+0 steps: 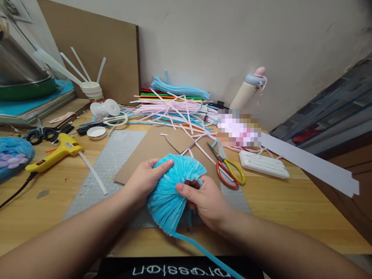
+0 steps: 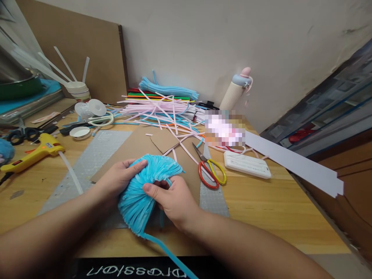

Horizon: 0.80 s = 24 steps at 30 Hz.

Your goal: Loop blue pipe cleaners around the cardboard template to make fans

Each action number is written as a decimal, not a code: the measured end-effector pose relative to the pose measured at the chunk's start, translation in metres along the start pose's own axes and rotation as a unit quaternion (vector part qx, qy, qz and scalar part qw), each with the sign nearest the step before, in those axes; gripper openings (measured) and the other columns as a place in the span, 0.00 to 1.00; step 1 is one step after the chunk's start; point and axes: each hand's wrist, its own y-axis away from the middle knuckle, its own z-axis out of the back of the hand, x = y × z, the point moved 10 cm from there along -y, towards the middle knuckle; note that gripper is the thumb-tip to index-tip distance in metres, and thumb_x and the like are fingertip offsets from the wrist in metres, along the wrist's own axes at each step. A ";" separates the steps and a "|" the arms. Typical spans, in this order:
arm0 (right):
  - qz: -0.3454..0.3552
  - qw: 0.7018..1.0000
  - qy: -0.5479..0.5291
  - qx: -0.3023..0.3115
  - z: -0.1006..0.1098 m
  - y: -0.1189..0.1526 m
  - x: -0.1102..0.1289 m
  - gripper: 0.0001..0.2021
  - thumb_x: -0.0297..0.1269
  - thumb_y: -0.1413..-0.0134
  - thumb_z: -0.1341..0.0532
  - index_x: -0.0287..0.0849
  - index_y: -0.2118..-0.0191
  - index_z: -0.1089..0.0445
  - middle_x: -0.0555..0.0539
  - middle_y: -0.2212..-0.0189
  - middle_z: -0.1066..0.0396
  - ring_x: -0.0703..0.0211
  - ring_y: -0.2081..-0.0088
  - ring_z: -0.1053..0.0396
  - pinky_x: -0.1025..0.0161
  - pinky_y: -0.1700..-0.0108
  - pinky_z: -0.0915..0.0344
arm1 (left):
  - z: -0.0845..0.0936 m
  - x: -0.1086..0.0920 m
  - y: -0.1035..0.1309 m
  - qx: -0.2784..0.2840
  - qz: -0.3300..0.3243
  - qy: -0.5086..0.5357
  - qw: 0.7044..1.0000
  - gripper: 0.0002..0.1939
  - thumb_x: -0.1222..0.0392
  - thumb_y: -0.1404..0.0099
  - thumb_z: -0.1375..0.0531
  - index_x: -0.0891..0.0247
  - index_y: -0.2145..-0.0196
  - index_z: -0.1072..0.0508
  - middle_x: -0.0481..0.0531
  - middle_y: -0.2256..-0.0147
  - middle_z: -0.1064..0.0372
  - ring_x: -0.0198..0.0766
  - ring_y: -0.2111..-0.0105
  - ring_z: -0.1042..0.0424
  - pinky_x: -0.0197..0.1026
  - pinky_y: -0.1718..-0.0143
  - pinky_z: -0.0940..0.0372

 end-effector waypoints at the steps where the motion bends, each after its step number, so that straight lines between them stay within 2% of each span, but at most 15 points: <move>1: 0.004 1.000 -0.008 0.001 -0.001 0.001 0.000 0.12 0.39 0.60 0.34 0.40 0.71 0.34 0.54 0.79 0.39 0.70 0.79 0.44 0.70 0.80 0.49 | -0.004 0.001 0.000 0.011 0.005 0.009 1.000 0.19 0.48 0.49 0.38 0.67 0.67 0.29 0.53 0.73 0.27 0.39 0.74 0.29 0.40 0.70 0.35; 5: 0.012 0.999 -0.044 0.011 -0.003 0.001 -0.004 0.12 0.40 0.59 0.35 0.41 0.69 0.35 0.53 0.78 0.39 0.70 0.79 0.44 0.70 0.80 0.48 | -0.013 0.004 0.002 0.034 0.012 0.035 0.999 0.20 0.48 0.49 0.39 0.68 0.65 0.29 0.54 0.72 0.27 0.40 0.73 0.29 0.40 0.69 0.35; 8: 0.004 0.999 -0.052 0.015 -0.003 -0.001 -0.008 0.14 0.41 0.59 0.35 0.41 0.67 0.36 0.52 0.76 0.39 0.69 0.78 0.43 0.70 0.80 0.48 | -0.011 0.002 0.001 0.027 0.011 0.033 0.999 0.20 0.48 0.49 0.39 0.68 0.66 0.29 0.54 0.72 0.27 0.39 0.74 0.29 0.40 0.69 0.35; 11: -0.020 1.000 -0.018 0.014 0.001 -0.003 -0.010 0.14 0.43 0.57 0.36 0.41 0.67 0.38 0.54 0.78 0.42 0.71 0.80 0.46 0.72 0.82 0.52 | -0.003 0.001 -0.002 0.015 0.018 0.020 1.000 0.20 0.48 0.50 0.38 0.67 0.66 0.29 0.53 0.72 0.27 0.38 0.75 0.29 0.40 0.70 0.34; 15: -0.035 0.995 0.052 0.074 -0.005 -0.001 -0.006 0.14 0.43 0.56 0.37 0.39 0.71 0.40 0.57 0.83 0.47 0.74 0.84 0.53 0.73 0.84 0.57 | 0.006 -0.002 -0.003 0.016 0.036 0.004 0.999 0.21 0.47 0.50 0.38 0.68 0.66 0.28 0.55 0.73 0.27 0.40 0.75 0.29 0.41 0.70 0.34; 17: -0.017 0.993 0.078 0.085 -0.007 0.000 -0.001 0.13 0.42 0.55 0.37 0.39 0.73 0.39 0.57 0.84 0.47 0.74 0.84 0.52 0.72 0.84 0.56 | 0.004 -0.002 -0.001 0.035 0.052 0.041 0.997 0.22 0.46 0.48 0.40 0.69 0.65 0.28 0.57 0.72 0.26 0.42 0.72 0.28 0.42 0.69 0.34; 22: 0.058 0.996 0.067 -0.018 0.012 -0.003 0.012 0.12 0.43 0.52 0.40 0.40 0.73 0.39 0.58 0.85 0.48 0.73 0.84 0.51 0.71 0.82 0.54 | -0.008 -0.005 0.006 0.053 0.057 0.152 0.985 0.25 0.43 0.44 0.45 0.67 0.60 0.29 0.57 0.68 0.26 0.45 0.68 0.27 0.43 0.65 0.33; 24: 0.059 0.997 0.027 -0.031 0.015 -0.004 0.011 0.13 0.43 0.53 0.39 0.40 0.74 0.41 0.58 0.85 0.50 0.73 0.84 0.52 0.71 0.83 0.55 | -0.018 -0.001 0.009 0.075 0.070 0.159 0.982 0.23 0.46 0.44 0.43 0.67 0.58 0.29 0.57 0.66 0.26 0.45 0.66 0.27 0.43 0.63 0.33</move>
